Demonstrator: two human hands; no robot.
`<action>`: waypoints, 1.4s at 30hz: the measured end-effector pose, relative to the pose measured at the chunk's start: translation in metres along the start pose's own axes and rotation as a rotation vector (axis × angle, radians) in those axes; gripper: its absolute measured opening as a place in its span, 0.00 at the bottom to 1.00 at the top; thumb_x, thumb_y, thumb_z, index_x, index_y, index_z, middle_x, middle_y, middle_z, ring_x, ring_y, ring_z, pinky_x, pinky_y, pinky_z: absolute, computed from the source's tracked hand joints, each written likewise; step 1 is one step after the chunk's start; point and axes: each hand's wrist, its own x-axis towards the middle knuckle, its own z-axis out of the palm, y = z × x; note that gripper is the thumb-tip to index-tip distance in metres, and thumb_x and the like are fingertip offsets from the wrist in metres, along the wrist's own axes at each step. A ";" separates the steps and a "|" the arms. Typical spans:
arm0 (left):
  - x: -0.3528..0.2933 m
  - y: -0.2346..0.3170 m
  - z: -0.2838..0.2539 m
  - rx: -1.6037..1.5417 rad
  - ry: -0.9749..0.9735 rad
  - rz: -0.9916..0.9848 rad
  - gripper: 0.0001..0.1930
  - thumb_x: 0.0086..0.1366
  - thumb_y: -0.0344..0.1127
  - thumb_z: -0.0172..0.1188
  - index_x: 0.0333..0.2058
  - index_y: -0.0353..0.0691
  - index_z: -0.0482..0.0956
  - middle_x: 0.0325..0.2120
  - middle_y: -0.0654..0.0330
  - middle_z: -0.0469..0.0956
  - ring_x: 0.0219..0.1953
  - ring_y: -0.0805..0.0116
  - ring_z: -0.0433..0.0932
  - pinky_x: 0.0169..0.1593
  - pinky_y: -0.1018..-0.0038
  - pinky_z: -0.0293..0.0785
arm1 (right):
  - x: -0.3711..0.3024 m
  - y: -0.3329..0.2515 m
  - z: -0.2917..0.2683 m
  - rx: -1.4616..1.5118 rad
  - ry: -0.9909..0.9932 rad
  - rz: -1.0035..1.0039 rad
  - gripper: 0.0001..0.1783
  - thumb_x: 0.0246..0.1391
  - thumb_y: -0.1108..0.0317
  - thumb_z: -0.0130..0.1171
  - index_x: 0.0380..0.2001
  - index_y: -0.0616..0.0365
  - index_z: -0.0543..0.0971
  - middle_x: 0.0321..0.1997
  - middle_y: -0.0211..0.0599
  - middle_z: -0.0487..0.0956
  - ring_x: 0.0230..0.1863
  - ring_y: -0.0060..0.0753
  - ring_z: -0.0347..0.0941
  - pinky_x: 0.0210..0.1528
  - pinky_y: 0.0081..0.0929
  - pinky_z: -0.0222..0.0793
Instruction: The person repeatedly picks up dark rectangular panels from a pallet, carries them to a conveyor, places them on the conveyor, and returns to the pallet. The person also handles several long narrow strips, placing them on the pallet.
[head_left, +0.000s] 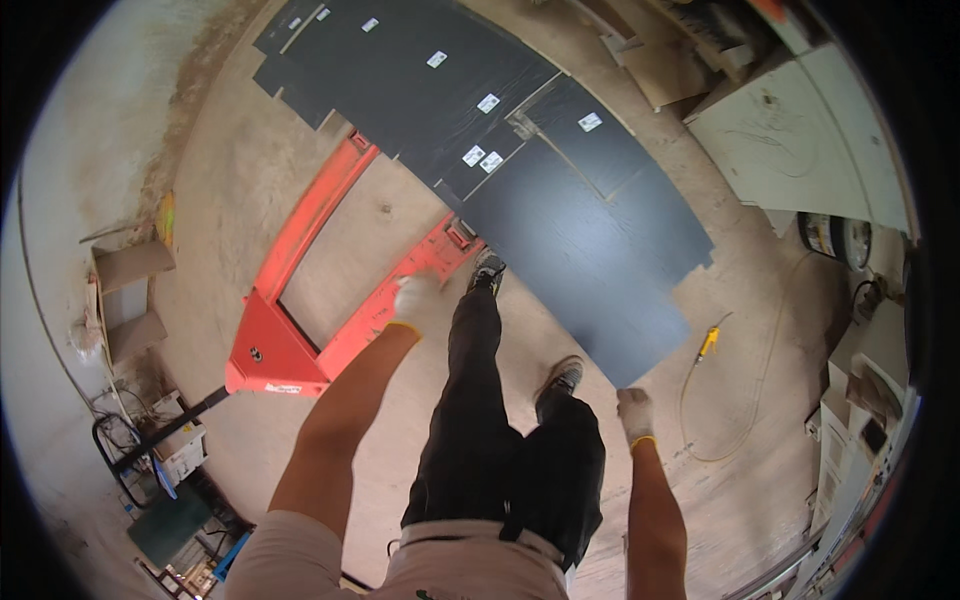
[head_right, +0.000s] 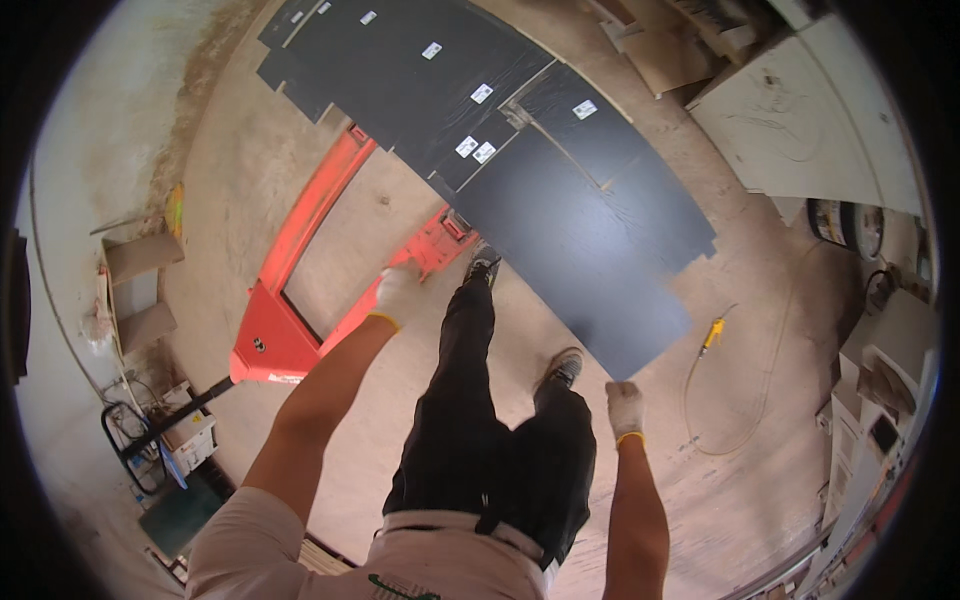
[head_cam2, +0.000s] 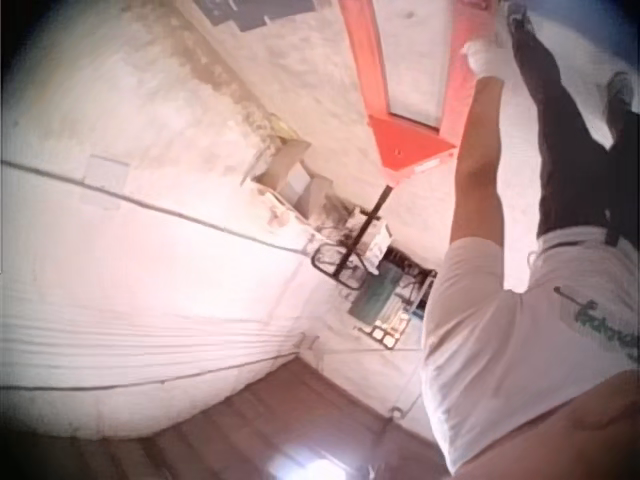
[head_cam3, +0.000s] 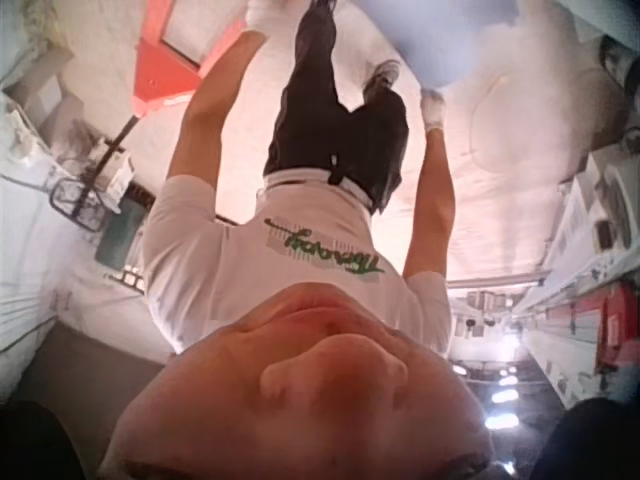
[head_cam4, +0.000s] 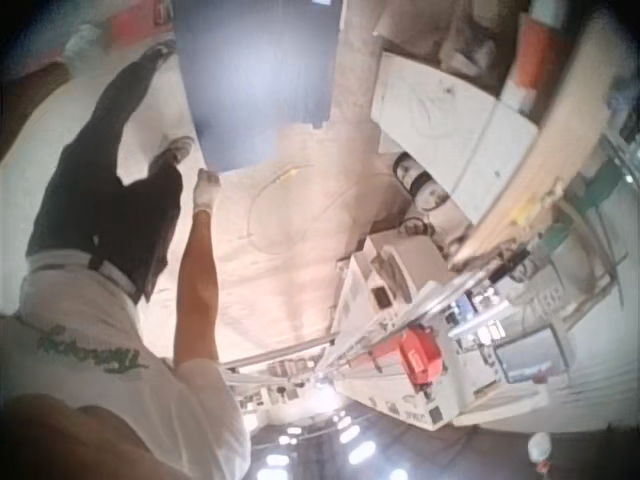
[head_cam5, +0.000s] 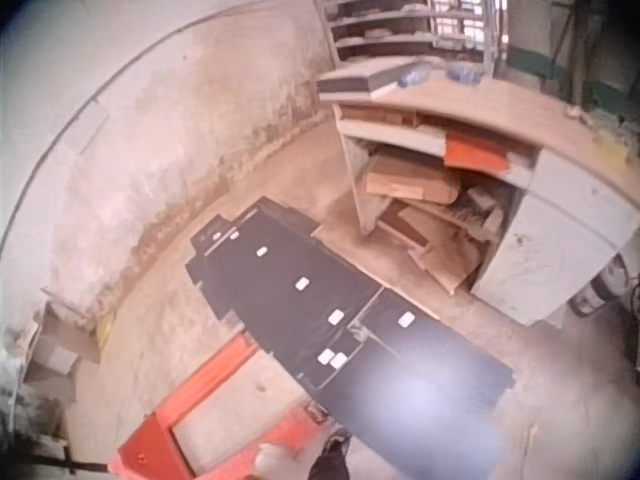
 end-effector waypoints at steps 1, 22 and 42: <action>0.043 0.008 0.008 -0.223 0.031 -0.082 0.34 0.77 0.62 0.50 0.56 0.31 0.81 0.54 0.36 0.84 0.54 0.24 0.82 0.60 0.43 0.79 | 0.017 -0.039 0.005 0.093 -0.034 0.001 0.20 0.63 0.54 0.65 0.43 0.63 0.87 0.44 0.52 0.88 0.47 0.51 0.85 0.54 0.44 0.78; 0.357 -0.004 0.091 -0.155 0.489 0.067 0.22 0.73 0.53 0.62 0.52 0.42 0.78 0.57 0.49 0.75 0.56 0.37 0.69 0.56 0.46 0.74 | 0.465 -0.460 0.029 -0.699 0.531 -0.271 0.65 0.46 0.54 0.85 0.80 0.58 0.58 0.80 0.55 0.66 0.78 0.55 0.68 0.79 0.43 0.67; 0.269 0.219 0.085 -0.943 -0.193 0.034 0.24 0.72 0.53 0.65 0.45 0.34 0.85 0.44 0.43 0.86 0.45 0.43 0.86 0.55 0.57 0.80 | 0.320 -0.278 0.141 -0.201 0.508 0.263 0.72 0.43 0.36 0.84 0.80 0.60 0.54 0.78 0.55 0.62 0.80 0.57 0.60 0.75 0.46 0.72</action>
